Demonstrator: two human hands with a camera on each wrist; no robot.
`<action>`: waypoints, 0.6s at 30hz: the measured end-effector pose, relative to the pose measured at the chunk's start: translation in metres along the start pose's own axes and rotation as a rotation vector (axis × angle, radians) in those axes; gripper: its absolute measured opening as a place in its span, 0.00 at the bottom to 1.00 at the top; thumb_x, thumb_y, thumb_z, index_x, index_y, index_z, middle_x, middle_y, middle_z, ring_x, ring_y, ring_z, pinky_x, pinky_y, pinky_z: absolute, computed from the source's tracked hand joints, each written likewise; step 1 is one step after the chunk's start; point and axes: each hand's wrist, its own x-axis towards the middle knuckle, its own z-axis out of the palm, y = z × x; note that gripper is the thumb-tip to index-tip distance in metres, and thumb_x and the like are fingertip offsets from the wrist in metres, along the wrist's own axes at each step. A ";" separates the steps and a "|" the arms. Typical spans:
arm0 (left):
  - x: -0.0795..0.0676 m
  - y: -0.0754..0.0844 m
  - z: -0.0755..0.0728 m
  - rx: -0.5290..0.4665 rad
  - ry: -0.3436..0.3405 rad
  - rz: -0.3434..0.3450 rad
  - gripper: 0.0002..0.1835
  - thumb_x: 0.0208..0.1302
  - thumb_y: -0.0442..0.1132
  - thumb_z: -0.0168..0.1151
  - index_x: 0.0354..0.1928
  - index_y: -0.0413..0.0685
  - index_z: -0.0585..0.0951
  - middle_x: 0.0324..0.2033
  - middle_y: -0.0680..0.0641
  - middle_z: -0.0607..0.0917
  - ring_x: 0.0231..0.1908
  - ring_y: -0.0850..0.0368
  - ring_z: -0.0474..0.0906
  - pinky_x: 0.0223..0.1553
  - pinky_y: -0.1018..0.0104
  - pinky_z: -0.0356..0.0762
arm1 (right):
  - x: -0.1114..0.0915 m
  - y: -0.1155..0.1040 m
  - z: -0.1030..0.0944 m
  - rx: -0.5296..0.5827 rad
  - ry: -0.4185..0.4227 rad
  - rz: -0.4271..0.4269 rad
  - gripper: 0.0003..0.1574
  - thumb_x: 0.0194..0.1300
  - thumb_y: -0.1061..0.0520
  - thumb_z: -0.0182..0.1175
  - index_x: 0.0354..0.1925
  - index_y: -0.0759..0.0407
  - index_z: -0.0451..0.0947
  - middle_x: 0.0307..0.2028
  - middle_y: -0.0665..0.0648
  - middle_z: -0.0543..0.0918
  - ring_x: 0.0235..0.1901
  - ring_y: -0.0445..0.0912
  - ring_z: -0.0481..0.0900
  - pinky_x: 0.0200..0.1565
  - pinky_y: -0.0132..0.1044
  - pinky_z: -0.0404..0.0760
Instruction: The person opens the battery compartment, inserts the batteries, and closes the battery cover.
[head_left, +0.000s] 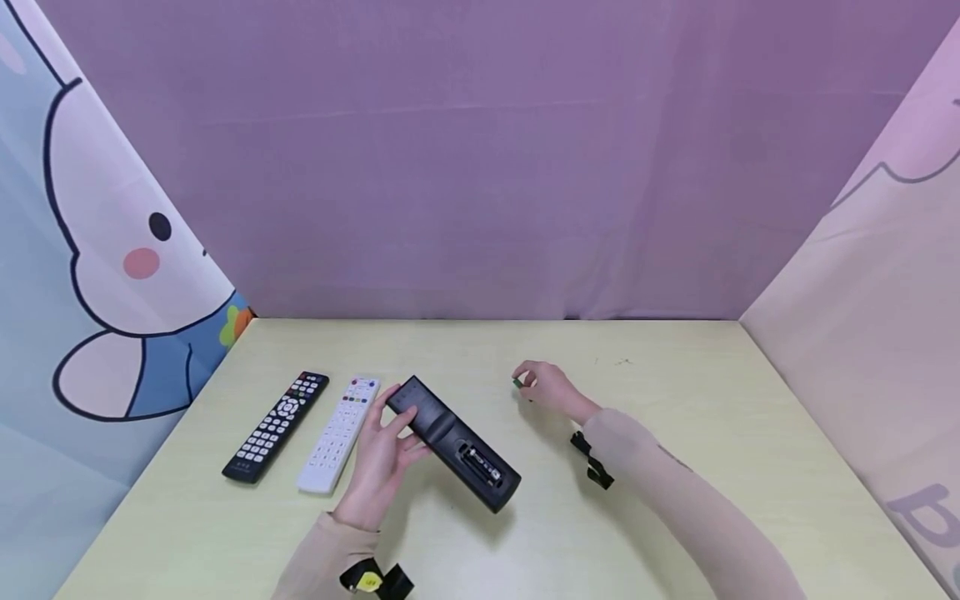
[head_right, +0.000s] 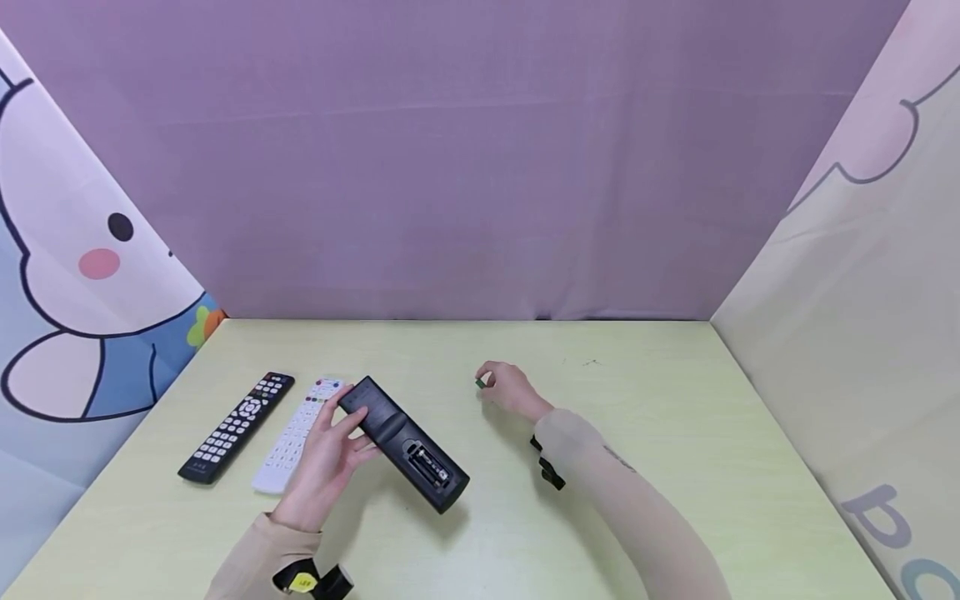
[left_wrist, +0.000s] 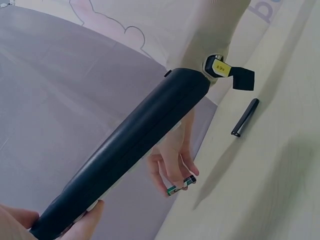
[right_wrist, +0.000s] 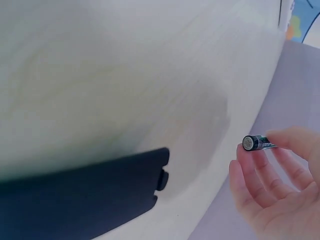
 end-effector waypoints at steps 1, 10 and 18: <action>0.000 0.000 0.000 0.001 -0.001 0.000 0.27 0.63 0.29 0.43 0.64 0.53 0.55 0.52 0.33 0.64 0.31 0.50 0.80 0.35 0.58 0.80 | -0.001 -0.001 0.000 0.006 0.000 -0.001 0.16 0.55 0.66 0.58 0.44 0.63 0.74 0.30 0.57 0.77 0.25 0.44 0.73 0.26 0.32 0.74; 0.001 -0.001 -0.001 -0.005 0.010 -0.005 0.25 0.63 0.29 0.43 0.62 0.54 0.57 0.51 0.34 0.65 0.30 0.50 0.80 0.34 0.58 0.80 | -0.013 -0.009 0.000 0.094 -0.007 -0.029 0.17 0.55 0.67 0.57 0.46 0.64 0.73 0.30 0.56 0.77 0.26 0.43 0.74 0.25 0.31 0.75; 0.002 -0.002 -0.002 -0.019 0.003 -0.002 0.25 0.63 0.29 0.43 0.61 0.55 0.58 0.51 0.34 0.65 0.30 0.50 0.80 0.34 0.57 0.80 | -0.025 -0.014 0.001 0.153 0.027 -0.104 0.16 0.55 0.66 0.57 0.44 0.65 0.73 0.27 0.55 0.78 0.23 0.42 0.74 0.25 0.31 0.76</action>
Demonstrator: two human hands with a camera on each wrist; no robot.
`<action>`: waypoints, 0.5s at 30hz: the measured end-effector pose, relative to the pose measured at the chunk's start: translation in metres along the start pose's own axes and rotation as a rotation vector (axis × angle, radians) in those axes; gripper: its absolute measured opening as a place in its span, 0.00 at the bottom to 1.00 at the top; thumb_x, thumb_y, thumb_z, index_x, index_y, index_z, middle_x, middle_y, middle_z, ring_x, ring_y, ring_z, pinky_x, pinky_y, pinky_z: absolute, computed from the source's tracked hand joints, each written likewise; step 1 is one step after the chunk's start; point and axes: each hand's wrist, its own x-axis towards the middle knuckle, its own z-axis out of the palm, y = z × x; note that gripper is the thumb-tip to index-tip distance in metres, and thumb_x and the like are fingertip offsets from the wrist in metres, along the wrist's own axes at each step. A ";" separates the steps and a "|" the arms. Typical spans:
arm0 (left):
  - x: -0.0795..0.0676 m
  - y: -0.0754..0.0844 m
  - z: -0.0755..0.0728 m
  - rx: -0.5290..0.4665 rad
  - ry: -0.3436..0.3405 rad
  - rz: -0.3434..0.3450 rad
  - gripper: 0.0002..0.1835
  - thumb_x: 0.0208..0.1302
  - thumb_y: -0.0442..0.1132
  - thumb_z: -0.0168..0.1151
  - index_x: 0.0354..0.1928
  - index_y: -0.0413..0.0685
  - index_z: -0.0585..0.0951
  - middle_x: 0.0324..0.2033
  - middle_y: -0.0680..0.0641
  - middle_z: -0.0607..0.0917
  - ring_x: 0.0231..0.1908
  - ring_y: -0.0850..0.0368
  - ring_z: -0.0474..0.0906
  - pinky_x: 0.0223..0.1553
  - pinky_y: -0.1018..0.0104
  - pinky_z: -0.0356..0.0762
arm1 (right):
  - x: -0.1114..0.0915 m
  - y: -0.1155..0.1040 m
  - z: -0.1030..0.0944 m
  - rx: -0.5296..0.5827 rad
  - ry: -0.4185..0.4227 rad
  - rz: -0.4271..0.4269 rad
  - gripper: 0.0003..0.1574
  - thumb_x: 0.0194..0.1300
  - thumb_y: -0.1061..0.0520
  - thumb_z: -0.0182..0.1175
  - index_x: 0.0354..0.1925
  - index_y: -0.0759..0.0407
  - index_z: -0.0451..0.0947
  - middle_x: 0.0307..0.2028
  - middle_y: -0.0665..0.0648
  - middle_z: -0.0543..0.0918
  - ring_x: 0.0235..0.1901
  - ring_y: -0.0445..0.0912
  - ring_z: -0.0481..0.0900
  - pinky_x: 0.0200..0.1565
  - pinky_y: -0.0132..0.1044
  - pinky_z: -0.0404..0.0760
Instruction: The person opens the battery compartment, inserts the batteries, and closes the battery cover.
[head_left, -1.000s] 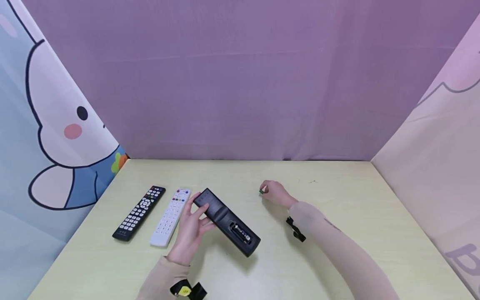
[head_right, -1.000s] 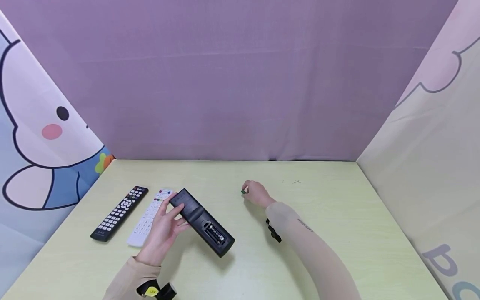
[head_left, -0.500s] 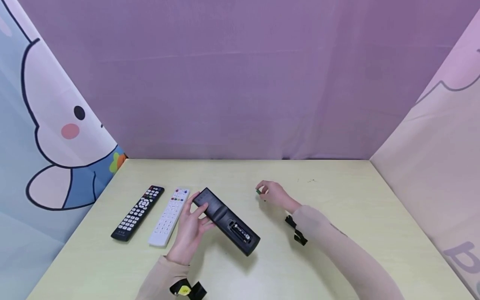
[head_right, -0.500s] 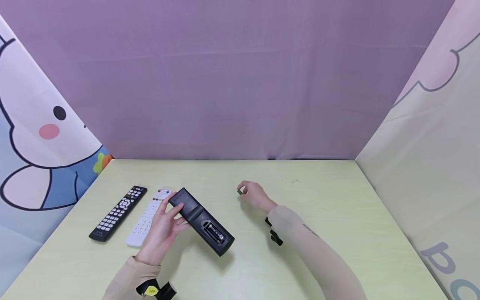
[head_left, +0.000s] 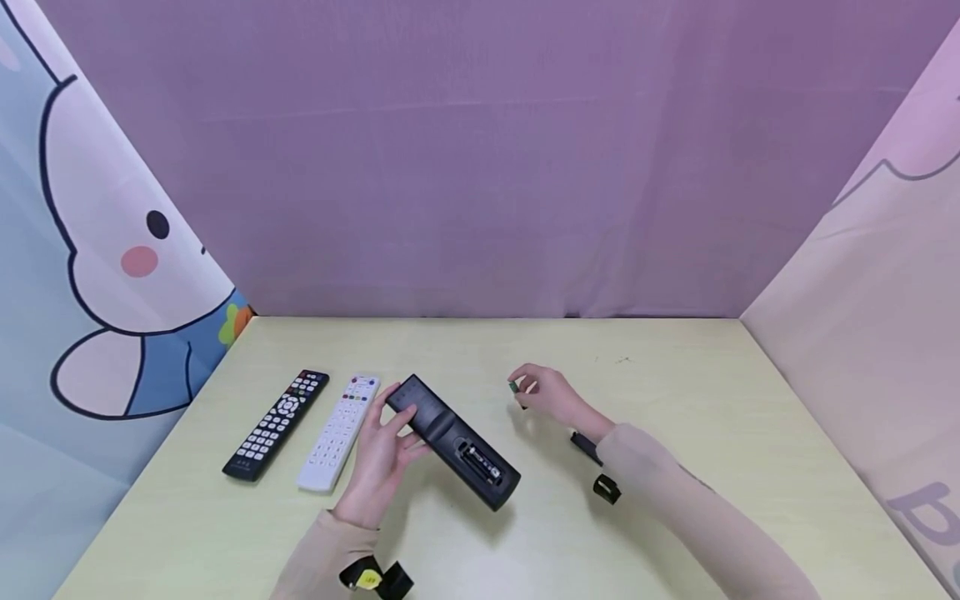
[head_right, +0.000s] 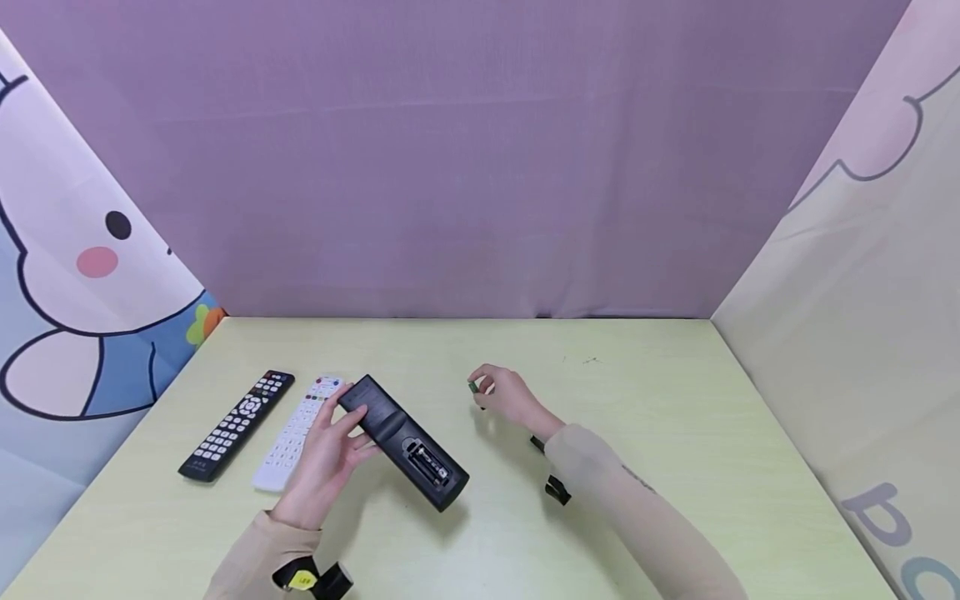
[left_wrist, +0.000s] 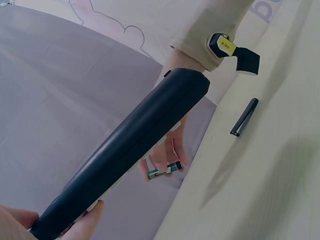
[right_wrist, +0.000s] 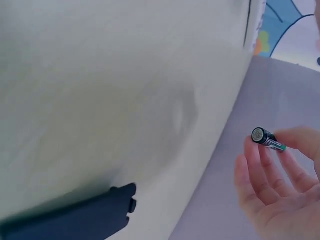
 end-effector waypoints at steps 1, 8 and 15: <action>0.000 0.000 0.000 0.001 0.001 0.002 0.25 0.63 0.29 0.43 0.61 0.55 0.58 0.51 0.34 0.65 0.30 0.50 0.80 0.34 0.57 0.80 | -0.002 -0.002 0.000 0.005 0.008 -0.001 0.15 0.55 0.65 0.57 0.44 0.64 0.74 0.27 0.54 0.78 0.23 0.43 0.75 0.25 0.31 0.75; -0.001 0.001 0.000 0.011 0.003 0.003 0.26 0.63 0.29 0.44 0.62 0.53 0.57 0.51 0.33 0.65 0.30 0.50 0.80 0.35 0.57 0.80 | -0.013 -0.014 -0.001 0.094 0.044 -0.025 0.15 0.56 0.64 0.58 0.44 0.63 0.73 0.29 0.55 0.79 0.25 0.46 0.78 0.28 0.32 0.77; -0.001 0.000 -0.001 0.008 -0.001 0.006 0.26 0.63 0.29 0.44 0.63 0.52 0.56 0.50 0.34 0.65 0.30 0.50 0.80 0.35 0.57 0.80 | -0.024 -0.029 0.000 0.211 0.074 -0.049 0.18 0.55 0.63 0.59 0.46 0.64 0.73 0.32 0.59 0.80 0.28 0.46 0.78 0.32 0.33 0.78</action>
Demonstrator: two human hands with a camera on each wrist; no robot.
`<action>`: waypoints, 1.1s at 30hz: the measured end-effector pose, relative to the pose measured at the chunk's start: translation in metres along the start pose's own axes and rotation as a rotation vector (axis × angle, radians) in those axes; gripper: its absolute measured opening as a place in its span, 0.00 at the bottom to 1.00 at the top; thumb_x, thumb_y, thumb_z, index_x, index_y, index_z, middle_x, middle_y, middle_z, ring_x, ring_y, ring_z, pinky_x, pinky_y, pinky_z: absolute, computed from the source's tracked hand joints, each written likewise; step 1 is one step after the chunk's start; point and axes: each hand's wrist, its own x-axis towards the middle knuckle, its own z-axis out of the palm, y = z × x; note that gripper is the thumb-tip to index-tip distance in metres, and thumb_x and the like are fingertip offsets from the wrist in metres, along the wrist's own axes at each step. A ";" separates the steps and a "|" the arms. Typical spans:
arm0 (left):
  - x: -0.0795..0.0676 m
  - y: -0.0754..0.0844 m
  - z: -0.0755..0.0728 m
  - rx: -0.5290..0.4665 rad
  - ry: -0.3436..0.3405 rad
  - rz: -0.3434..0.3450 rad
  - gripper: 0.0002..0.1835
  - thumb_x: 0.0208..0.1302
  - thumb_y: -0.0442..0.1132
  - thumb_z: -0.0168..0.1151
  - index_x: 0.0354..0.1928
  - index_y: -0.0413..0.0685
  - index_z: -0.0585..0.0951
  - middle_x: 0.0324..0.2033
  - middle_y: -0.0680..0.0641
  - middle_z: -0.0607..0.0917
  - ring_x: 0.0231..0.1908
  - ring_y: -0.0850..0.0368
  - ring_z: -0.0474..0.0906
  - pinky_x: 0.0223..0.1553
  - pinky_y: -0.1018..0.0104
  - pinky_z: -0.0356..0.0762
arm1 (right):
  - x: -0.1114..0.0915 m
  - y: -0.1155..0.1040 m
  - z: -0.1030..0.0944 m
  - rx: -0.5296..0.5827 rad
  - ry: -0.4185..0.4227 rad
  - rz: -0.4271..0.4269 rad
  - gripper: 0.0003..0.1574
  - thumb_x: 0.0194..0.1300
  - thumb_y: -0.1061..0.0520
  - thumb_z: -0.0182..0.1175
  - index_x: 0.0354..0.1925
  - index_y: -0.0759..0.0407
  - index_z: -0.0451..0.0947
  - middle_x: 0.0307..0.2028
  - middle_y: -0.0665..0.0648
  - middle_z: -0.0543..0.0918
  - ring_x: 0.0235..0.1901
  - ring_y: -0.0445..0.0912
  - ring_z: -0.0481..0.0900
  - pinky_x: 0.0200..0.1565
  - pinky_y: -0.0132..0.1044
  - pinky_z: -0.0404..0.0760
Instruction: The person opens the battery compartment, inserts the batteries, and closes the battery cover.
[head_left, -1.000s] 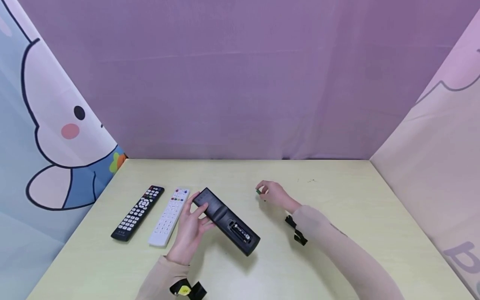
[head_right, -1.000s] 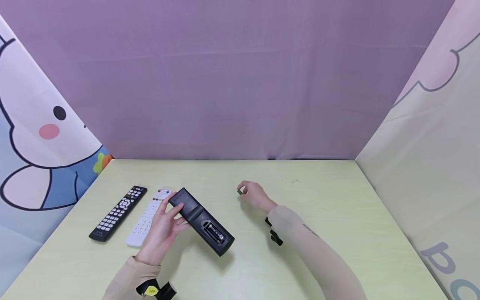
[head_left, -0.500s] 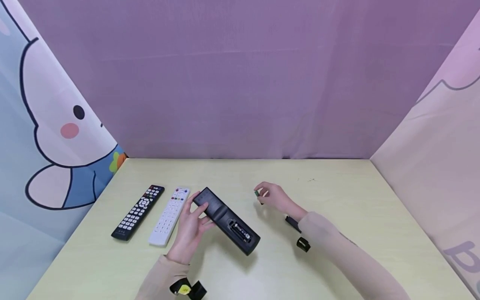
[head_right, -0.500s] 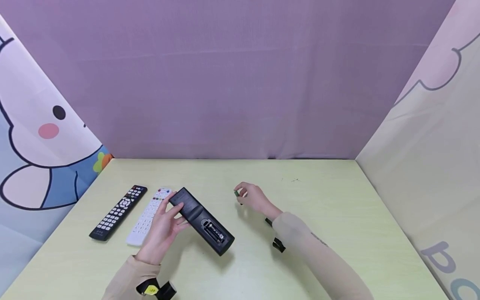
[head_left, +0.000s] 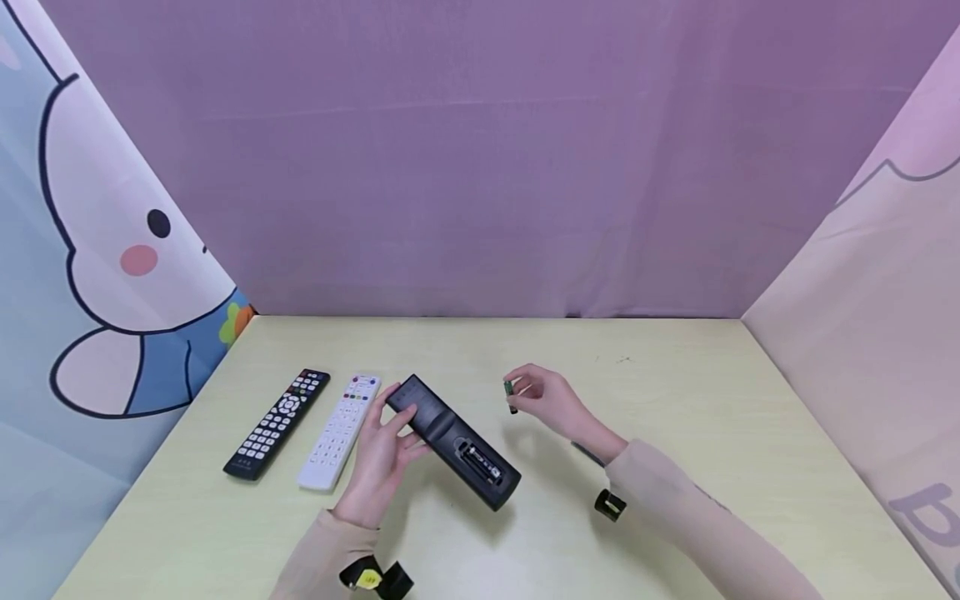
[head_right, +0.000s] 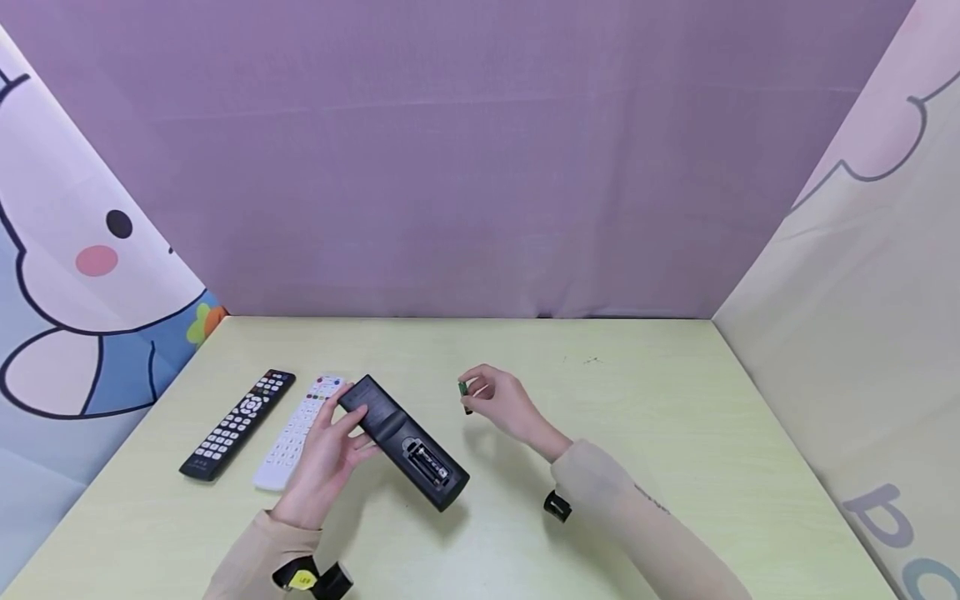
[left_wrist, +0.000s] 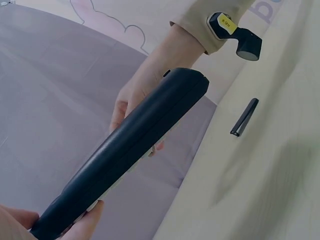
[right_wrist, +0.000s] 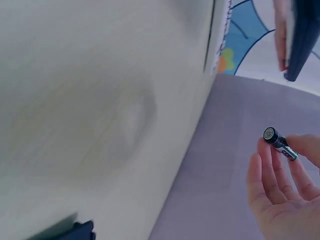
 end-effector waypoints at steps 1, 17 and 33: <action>0.000 0.000 0.000 -0.001 -0.003 0.002 0.27 0.63 0.29 0.45 0.63 0.52 0.56 0.50 0.34 0.66 0.30 0.50 0.80 0.34 0.57 0.80 | -0.002 -0.002 0.000 0.020 0.004 0.000 0.18 0.55 0.63 0.60 0.46 0.64 0.73 0.32 0.59 0.80 0.29 0.46 0.78 0.32 0.34 0.78; 0.001 -0.003 0.000 -0.004 -0.003 0.014 0.25 0.63 0.30 0.44 0.62 0.52 0.56 0.43 0.37 0.72 0.29 0.49 0.80 0.30 0.60 0.81 | -0.026 -0.025 0.011 0.221 -0.032 -0.005 0.18 0.54 0.63 0.61 0.45 0.64 0.74 0.34 0.60 0.80 0.33 0.44 0.78 0.38 0.34 0.79; 0.001 -0.002 0.003 -0.005 0.008 0.011 0.27 0.63 0.30 0.46 0.63 0.50 0.55 0.48 0.33 0.68 0.32 0.48 0.80 0.34 0.58 0.80 | -0.042 -0.032 0.026 0.223 -0.062 -0.033 0.18 0.53 0.59 0.63 0.44 0.61 0.76 0.32 0.56 0.80 0.33 0.42 0.77 0.36 0.33 0.78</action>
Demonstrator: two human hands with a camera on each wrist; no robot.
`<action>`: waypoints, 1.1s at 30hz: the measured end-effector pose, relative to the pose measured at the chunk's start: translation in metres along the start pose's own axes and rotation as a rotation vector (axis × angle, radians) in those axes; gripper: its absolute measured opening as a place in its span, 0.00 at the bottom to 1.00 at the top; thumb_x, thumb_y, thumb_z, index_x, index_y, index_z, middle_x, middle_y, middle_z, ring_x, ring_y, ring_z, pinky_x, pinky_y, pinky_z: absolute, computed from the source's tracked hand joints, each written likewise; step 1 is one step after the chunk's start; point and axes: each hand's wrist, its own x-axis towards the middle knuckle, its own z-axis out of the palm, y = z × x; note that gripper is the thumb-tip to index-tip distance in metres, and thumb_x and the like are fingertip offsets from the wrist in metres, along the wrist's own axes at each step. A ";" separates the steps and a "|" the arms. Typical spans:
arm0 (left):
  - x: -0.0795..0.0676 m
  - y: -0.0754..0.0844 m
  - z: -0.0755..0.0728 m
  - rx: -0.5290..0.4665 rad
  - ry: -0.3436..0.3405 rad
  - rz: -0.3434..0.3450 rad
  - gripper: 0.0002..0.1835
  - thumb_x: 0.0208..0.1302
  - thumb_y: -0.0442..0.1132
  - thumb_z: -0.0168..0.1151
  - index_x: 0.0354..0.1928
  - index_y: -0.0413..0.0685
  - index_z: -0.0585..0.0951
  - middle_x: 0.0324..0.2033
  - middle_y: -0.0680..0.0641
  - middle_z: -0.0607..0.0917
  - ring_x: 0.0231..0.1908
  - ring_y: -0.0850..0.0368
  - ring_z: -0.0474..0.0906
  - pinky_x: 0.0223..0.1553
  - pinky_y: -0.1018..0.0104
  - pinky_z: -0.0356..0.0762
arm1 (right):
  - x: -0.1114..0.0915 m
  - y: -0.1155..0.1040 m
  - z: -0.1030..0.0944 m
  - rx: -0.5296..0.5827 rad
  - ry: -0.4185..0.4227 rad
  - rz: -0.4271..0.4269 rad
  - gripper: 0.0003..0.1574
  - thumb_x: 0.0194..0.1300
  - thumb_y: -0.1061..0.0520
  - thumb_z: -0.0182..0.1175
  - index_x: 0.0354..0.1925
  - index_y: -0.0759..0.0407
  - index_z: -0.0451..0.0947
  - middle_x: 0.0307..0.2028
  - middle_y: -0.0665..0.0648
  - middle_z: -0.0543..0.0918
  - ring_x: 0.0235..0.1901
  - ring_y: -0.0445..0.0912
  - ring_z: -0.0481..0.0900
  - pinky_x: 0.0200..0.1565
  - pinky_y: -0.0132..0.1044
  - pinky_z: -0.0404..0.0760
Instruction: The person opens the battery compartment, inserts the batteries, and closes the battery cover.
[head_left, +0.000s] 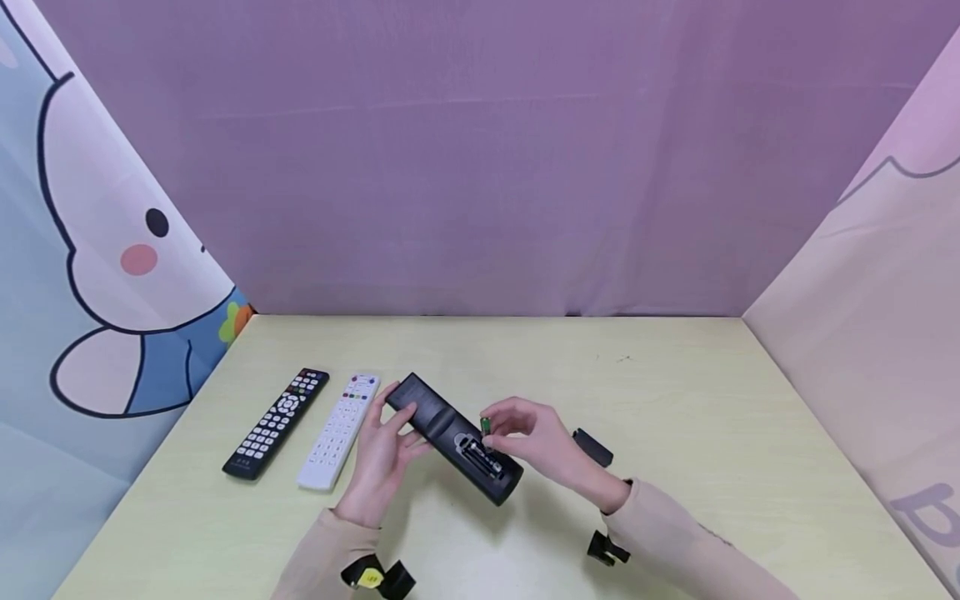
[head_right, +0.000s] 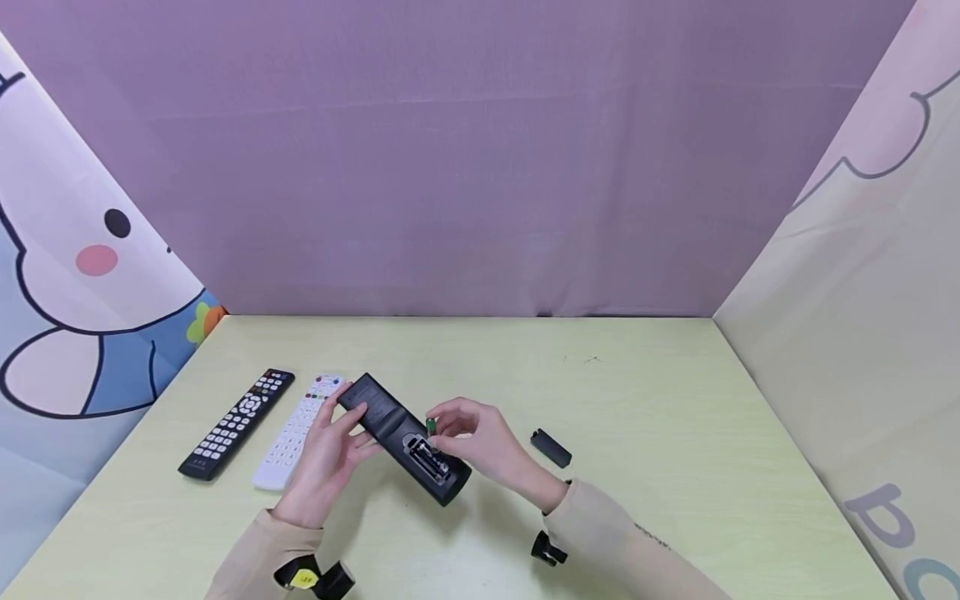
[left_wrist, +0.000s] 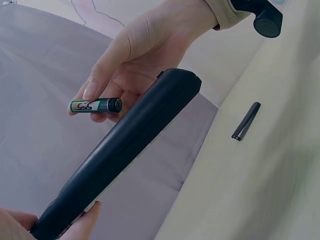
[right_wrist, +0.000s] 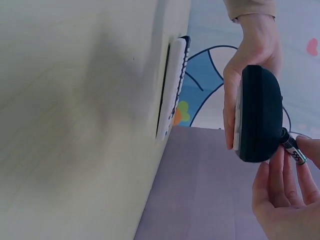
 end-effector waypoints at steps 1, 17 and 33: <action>0.000 0.000 0.000 0.001 0.000 0.000 0.28 0.63 0.30 0.46 0.63 0.50 0.54 0.48 0.33 0.68 0.32 0.48 0.80 0.34 0.58 0.80 | 0.000 0.000 0.001 0.001 -0.001 -0.001 0.18 0.53 0.59 0.63 0.43 0.62 0.76 0.32 0.56 0.80 0.33 0.42 0.77 0.36 0.33 0.78; 0.000 0.001 0.002 0.016 0.007 0.006 0.27 0.63 0.31 0.47 0.63 0.50 0.55 0.46 0.36 0.70 0.32 0.49 0.80 0.31 0.62 0.81 | -0.012 -0.029 0.008 -0.084 0.001 0.017 0.16 0.51 0.64 0.63 0.42 0.63 0.77 0.32 0.56 0.81 0.37 0.49 0.76 0.41 0.36 0.74; 0.000 0.001 0.001 0.018 0.017 -0.001 0.27 0.64 0.30 0.45 0.64 0.52 0.55 0.48 0.35 0.68 0.31 0.49 0.80 0.30 0.64 0.81 | -0.006 0.005 0.009 -0.215 -0.011 -0.114 0.17 0.50 0.59 0.65 0.41 0.53 0.80 0.32 0.47 0.79 0.38 0.42 0.73 0.42 0.34 0.73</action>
